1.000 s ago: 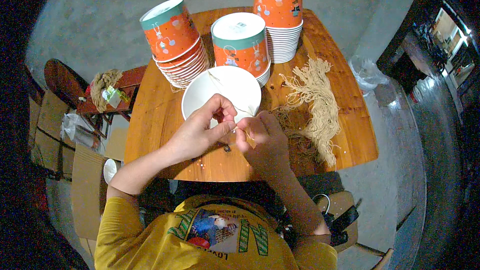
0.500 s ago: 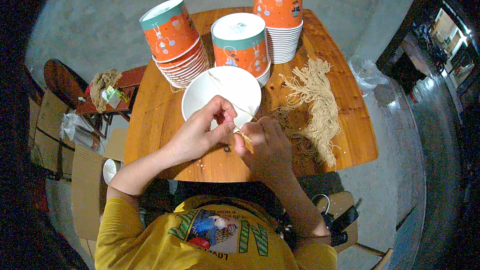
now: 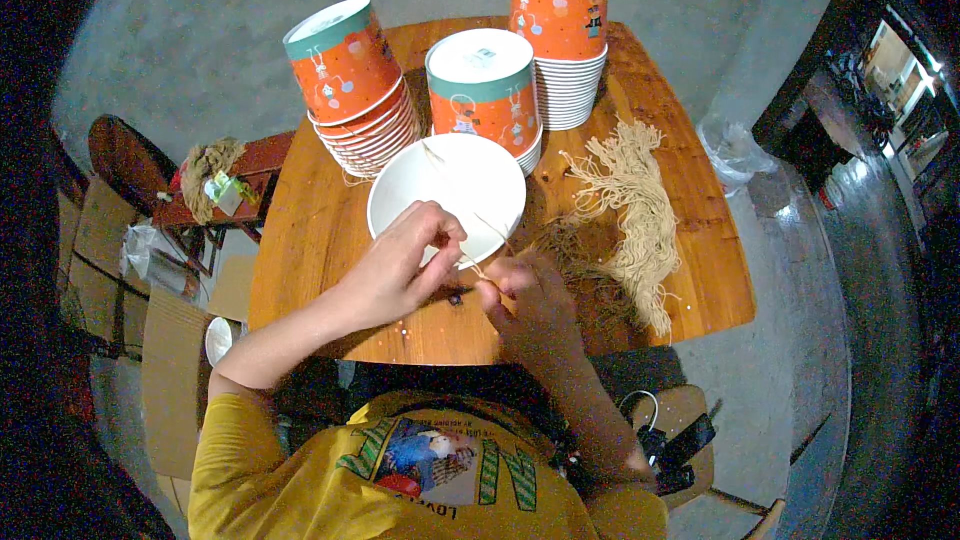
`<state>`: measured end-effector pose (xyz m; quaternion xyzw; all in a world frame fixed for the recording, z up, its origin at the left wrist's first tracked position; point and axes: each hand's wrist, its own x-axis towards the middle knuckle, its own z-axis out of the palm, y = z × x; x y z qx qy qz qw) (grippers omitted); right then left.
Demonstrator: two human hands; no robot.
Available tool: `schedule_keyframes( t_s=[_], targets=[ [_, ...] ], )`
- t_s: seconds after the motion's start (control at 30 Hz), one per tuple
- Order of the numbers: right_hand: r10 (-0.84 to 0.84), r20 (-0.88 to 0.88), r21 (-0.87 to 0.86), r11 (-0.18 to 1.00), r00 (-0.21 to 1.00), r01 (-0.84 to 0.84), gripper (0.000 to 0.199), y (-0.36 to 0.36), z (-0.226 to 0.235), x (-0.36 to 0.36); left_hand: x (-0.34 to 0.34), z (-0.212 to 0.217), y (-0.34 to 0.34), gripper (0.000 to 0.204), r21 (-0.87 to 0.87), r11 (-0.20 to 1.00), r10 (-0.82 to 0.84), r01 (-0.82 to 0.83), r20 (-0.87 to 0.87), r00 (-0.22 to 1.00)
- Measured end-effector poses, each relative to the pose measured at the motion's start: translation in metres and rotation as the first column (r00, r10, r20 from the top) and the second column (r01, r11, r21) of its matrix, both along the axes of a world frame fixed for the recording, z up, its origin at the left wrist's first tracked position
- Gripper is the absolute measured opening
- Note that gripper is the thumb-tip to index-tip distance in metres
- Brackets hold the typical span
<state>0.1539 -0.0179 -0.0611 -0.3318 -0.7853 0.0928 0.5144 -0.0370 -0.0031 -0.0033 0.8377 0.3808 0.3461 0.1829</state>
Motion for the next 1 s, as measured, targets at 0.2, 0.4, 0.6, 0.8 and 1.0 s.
schedule_keyframes(
  t_s=[0.2,0.4,0.6,0.8,1.0],
  targets=[
    [-0.063,0.188,-0.113,0.99,0.98,0.086,0.032,-0.007,0.027,0.016,-0.023,0.004,-0.013,0.021,-0.01,1.0,0.002,-0.004,-0.17,0.985],
    [-0.031,0.341,-0.076,0.995,0.94,0.061,0.035,-0.008,0.025,0.014,-0.039,0.003,-0.015,0.016,0.078,0.997,0.03,-0.016,-0.182,0.983],
    [-0.025,0.277,0.036,0.999,0.96,0.016,0.036,-0.006,0.017,0.006,-0.05,0.002,-0.016,0.019,0.095,0.994,0.074,-0.055,-0.209,0.975],
    [0.167,0.152,-0.319,0.941,0.974,-0.112,0.022,-0.008,0.045,-0.007,-0.036,0.005,-0.024,0.035,0.249,0.969,0.047,0.002,-0.19,0.981],
    [0.126,-0.235,-0.516,0.824,0.964,-0.234,0.023,0.008,0.052,-0.022,-0.019,-0.004,-0.021,0.012,0.17,0.985,0.025,-0.026,0.013,1.0]
  ],
)
